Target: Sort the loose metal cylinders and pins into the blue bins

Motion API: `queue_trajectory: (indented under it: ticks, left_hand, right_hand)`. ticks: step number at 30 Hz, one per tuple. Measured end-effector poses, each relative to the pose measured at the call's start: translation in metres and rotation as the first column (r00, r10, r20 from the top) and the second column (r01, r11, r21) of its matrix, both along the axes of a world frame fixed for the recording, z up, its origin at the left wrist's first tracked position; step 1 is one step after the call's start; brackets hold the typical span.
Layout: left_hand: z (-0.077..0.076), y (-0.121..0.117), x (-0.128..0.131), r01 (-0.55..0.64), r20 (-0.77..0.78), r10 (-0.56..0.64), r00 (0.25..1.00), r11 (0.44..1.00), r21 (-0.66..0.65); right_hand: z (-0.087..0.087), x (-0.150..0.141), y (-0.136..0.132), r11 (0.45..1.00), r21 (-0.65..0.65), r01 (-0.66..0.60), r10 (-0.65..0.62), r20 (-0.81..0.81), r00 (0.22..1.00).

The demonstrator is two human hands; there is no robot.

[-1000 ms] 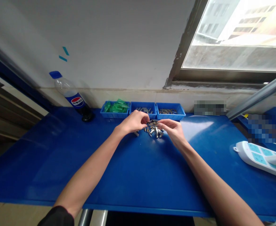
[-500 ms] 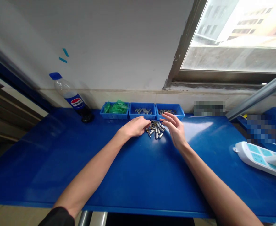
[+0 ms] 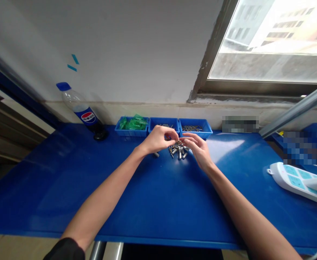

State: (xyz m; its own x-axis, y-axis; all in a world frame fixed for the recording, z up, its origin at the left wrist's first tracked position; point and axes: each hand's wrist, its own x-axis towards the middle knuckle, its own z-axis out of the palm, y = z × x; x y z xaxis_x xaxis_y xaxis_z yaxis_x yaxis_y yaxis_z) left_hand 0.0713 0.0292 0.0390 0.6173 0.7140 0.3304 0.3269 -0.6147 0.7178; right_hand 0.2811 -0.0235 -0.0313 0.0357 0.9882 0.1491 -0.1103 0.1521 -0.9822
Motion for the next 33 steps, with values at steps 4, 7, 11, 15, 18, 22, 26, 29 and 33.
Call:
queue_trajectory:
  ticks: [4,7,11,15,18,22,26,29,33]
  left_hand:
    - [-0.001,0.001,0.000,-0.047,0.085,0.057,0.995,0.993,-0.108]
    - [-0.004,0.003,-0.003,-0.052,0.065,0.061,0.996,0.990,-0.128]
    - [-0.003,0.004,-0.006,0.004,-0.029,-0.008,1.000,0.991,-0.132]
    - [-0.007,0.007,-0.011,0.001,-0.223,-0.012,0.975,0.999,-0.049]
    - [-0.015,0.010,-0.012,0.047,-0.367,-0.046,0.929,0.999,-0.008]
    - [-0.027,0.011,-0.008,0.167,-0.450,-0.143,0.882,0.986,0.013]
    - [-0.029,0.009,-0.004,0.171,-0.515,-0.131,0.847,0.985,0.031]
    - [-0.027,0.007,-0.005,0.184,-0.553,-0.133,0.822,0.982,0.038]
    - [-0.022,0.006,-0.008,0.189,-0.579,-0.135,0.804,0.981,0.033]
  right_hand:
    - [0.003,-0.006,-0.003,0.996,-0.043,-0.074,0.072,-0.051,0.996]
    - [0.002,-0.008,-0.004,0.997,-0.056,-0.048,0.045,-0.060,0.997]
    - [-0.001,-0.005,-0.002,0.998,-0.066,-0.018,0.015,-0.043,0.999]
    - [-0.004,0.000,0.002,0.998,-0.065,0.011,-0.008,0.046,0.999]
    - [-0.004,0.002,0.003,0.996,-0.013,0.092,-0.092,0.021,0.996]
    - [-0.001,0.004,0.003,0.987,0.066,0.148,-0.143,-0.080,0.987]
    - [0.000,0.006,0.002,0.991,0.056,0.120,-0.115,-0.086,0.990]
    - [0.000,0.005,0.002,0.994,0.036,0.101,-0.098,-0.083,0.992]
    - [0.001,0.004,0.001,0.995,0.006,0.098,-0.097,-0.068,0.993]
